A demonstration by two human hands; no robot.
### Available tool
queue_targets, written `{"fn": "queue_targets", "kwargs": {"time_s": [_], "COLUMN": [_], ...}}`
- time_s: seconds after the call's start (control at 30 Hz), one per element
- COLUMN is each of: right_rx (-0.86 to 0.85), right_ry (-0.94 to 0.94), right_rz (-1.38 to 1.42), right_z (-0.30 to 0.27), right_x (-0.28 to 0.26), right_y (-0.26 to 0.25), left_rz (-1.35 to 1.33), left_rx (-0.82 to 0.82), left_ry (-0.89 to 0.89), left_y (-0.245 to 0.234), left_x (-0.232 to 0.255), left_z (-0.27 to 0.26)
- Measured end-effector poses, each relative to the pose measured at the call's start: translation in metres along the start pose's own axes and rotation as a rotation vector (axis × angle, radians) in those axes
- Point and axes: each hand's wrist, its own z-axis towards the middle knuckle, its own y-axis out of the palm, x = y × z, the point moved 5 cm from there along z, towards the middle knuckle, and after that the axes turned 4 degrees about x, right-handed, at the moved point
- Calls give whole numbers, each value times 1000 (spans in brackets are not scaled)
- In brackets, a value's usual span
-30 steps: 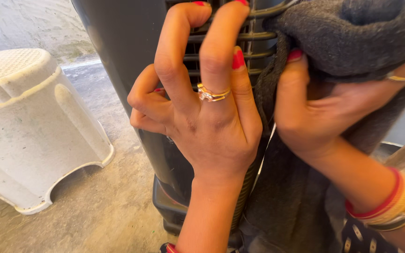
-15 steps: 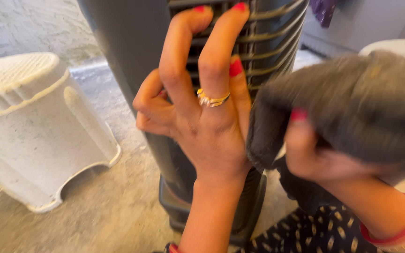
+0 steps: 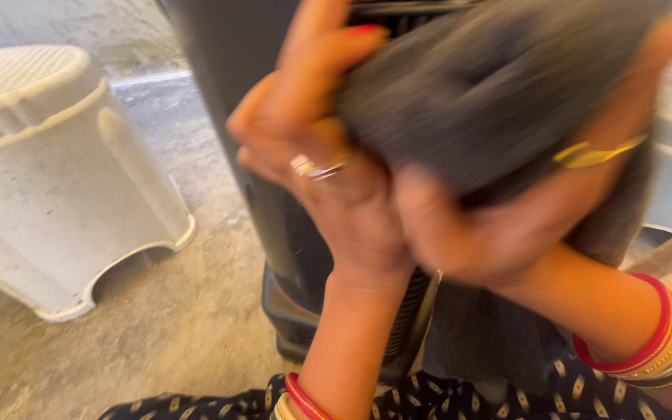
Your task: The person sits on the floor and wipes the front grill and side panels of a portable air cooler using a dark cloth. They hold the cooler with one hand while scrubbing the vents and edges with the other.
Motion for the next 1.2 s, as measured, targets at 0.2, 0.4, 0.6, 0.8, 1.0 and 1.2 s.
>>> {"fn": "queue_targets", "kwargs": {"time_s": [0.2, 0.4, 0.6, 0.8, 1.0, 1.2], "right_rx": [-19, 9, 31, -28, -100, -160], "right_ry": [-16, -58, 156, 226, 30, -132], "right_rz": [44, 32, 173, 232, -8, -149], "right_z": [-2, 22, 30, 18, 10, 3], "right_x": [-9, 26, 6, -6, -11, -6], "right_y": [15, 6, 29, 38, 19, 14], "left_rz": [-44, 93, 134, 75, -117, -20], "left_rx": [-79, -52, -14, -31, 60, -79], "left_ry": [3, 26, 71, 26, 18, 49], "left_y": [-16, -4, 5, 5, 11, 1], "left_x": [-5, 14, 18, 14, 0, 11], "left_z": [-7, 16, 26, 21, 19, 25]}}
